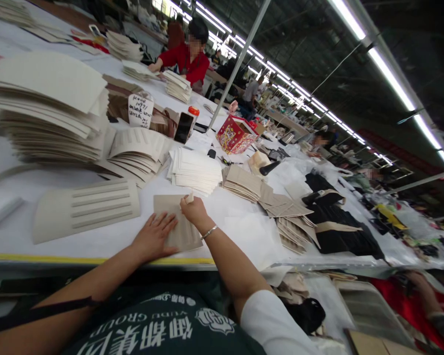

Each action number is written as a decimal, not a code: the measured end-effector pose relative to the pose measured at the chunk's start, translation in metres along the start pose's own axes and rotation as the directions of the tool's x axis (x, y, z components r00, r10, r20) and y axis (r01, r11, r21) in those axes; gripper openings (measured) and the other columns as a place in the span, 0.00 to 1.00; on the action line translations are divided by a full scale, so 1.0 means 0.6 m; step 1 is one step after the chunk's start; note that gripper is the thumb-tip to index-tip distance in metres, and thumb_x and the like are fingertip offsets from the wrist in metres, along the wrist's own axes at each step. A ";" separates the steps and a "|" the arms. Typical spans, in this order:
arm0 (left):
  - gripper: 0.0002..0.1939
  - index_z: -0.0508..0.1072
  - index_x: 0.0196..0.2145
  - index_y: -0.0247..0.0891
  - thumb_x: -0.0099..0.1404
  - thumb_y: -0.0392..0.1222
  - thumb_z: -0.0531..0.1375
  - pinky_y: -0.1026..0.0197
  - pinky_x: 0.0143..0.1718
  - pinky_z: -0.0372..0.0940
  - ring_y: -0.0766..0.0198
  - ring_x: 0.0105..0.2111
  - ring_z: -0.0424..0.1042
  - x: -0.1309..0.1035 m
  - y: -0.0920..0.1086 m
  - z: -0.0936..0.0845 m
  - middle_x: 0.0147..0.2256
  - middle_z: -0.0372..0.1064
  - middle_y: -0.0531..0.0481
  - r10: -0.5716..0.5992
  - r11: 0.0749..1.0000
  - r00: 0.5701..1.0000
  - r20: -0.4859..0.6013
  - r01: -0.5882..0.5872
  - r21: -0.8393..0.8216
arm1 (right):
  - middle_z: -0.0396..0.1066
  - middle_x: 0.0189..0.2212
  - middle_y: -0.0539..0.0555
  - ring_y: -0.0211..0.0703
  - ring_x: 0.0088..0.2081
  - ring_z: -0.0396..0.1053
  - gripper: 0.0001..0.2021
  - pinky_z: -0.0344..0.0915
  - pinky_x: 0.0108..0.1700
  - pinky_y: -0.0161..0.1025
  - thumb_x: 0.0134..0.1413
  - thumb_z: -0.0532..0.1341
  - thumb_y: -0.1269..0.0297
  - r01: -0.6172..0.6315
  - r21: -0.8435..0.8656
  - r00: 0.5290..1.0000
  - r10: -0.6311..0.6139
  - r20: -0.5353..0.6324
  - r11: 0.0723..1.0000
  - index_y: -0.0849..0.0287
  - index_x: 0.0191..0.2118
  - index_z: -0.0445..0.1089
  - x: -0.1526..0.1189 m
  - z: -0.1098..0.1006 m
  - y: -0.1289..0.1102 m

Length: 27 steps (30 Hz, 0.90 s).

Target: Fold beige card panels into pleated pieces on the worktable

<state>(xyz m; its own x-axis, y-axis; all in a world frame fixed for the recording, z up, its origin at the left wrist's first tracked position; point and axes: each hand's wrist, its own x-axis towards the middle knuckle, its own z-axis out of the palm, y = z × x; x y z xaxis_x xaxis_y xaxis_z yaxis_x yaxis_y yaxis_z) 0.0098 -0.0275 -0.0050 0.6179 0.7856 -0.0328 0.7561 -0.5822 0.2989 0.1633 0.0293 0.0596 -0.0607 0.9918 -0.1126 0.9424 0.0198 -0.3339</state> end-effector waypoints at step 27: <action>0.50 0.52 0.62 0.32 0.50 0.66 0.57 0.47 0.62 0.32 0.48 0.64 0.40 -0.013 -0.016 -0.022 0.65 0.41 0.38 -0.069 0.997 0.994 0.083 0.071 -0.019 | 0.70 0.18 0.51 0.35 0.22 0.69 0.11 0.60 0.26 0.28 0.56 0.52 0.68 -0.096 0.247 0.938 0.005 0.346 0.964 0.61 0.27 0.69 -0.148 0.014 0.016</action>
<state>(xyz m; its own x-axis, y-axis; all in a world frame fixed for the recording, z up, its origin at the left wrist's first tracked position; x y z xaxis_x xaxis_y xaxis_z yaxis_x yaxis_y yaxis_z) -0.0051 -0.0254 0.0050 0.5797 0.8039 -0.1328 0.7940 -0.5208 0.3135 0.1747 -0.0595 0.0587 -0.1657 0.8871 -0.4308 0.8333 -0.1077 -0.5423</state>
